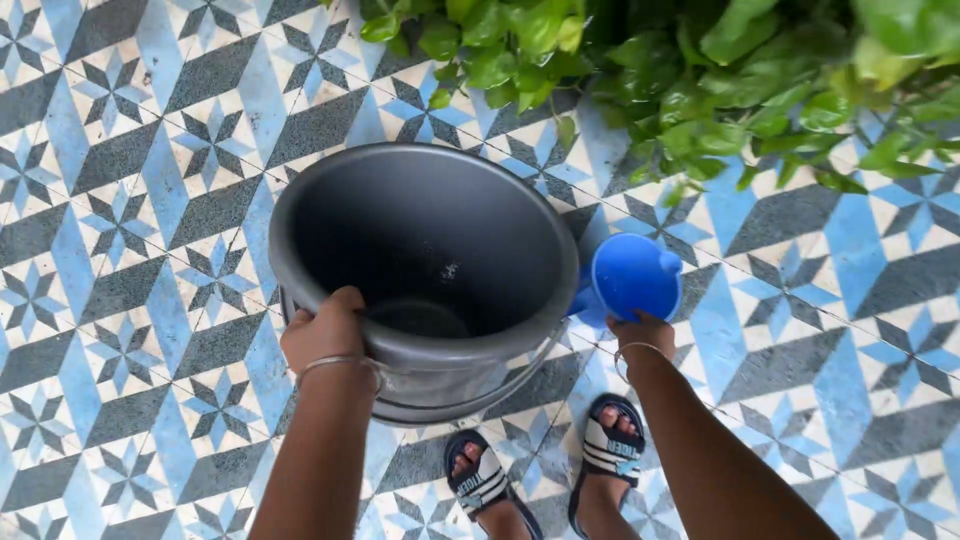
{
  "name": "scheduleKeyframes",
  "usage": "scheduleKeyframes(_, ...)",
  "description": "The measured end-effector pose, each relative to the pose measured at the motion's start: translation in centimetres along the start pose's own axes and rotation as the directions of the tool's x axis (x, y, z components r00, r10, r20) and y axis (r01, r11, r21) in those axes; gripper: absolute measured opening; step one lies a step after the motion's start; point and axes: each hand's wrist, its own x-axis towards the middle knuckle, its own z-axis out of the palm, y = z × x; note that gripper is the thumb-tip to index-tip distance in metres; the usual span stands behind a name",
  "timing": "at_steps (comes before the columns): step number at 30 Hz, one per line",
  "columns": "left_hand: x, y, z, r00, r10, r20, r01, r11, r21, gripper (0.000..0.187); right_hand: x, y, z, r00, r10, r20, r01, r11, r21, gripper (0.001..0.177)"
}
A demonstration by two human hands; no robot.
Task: Water various green climbing plants and vines using a blue mug and a bucket.
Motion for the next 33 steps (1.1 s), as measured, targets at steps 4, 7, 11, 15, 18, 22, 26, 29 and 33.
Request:
scheduleKeyframes(4,0.0,-0.7,1.1,0.993,0.113,0.033,-0.112,0.993,-0.042,0.027,0.6,-1.7,0.6,0.998,-0.044,0.033,0.043,0.999,0.031,0.048)
scheduleKeyframes(7,-1.9,0.5,2.2,0.994,0.105,0.034,-0.106,0.993,0.049,0.026,1.9,-2.9,1.0,0.975,0.03,0.219,-0.076,0.976,0.206,0.038)
scheduleKeyframes(11,-2.6,0.6,3.0,0.995,0.068,0.073,-0.071,0.997,0.033,0.025,5.3,-2.8,2.4,0.846,0.135,0.516,-0.365,0.852,0.374,0.036)
scheduleKeyframes(15,-3.0,1.4,2.5,0.993,0.066,0.102,-0.076,0.992,0.098,0.026,1.3,-5.8,-1.7,0.887,0.115,0.448,-0.377,0.741,0.555,0.025)
scheduleKeyframes(18,-1.8,1.1,2.5,0.993,0.08,0.086,-0.093,0.982,0.162,0.029,-4.6,-9.0,-4.3,0.991,-0.025,0.132,-0.105,0.473,0.875,0.017)
scheduleKeyframes(22,0.5,-0.5,2.5,0.983,0.112,0.147,-0.105,0.993,-0.051,0.041,-20.3,-14.4,-7.5,0.734,-0.637,-0.235,0.607,0.462,0.646,0.019)
scheduleKeyframes(26,2.4,-1.2,1.6,0.999,-0.025,0.024,0.023,0.996,0.087,0.072,-25.8,-18.3,-8.3,0.353,-0.934,0.062,0.927,0.358,0.117,0.028)
scheduleKeyframes(29,1.6,-3.8,-1.8,0.99,-0.134,0.039,0.138,0.983,-0.124,0.08,-26.9,-18.4,-10.9,0.212,-0.929,0.304,0.97,0.238,0.051,0.041)
scheduleKeyframes(33,-0.7,-5.6,-4.2,0.984,-0.169,-0.053,0.161,0.979,-0.128,0.081,-28.1,-17.4,-12.9,0.089,-0.897,0.433,0.995,0.101,0.005,0.051)
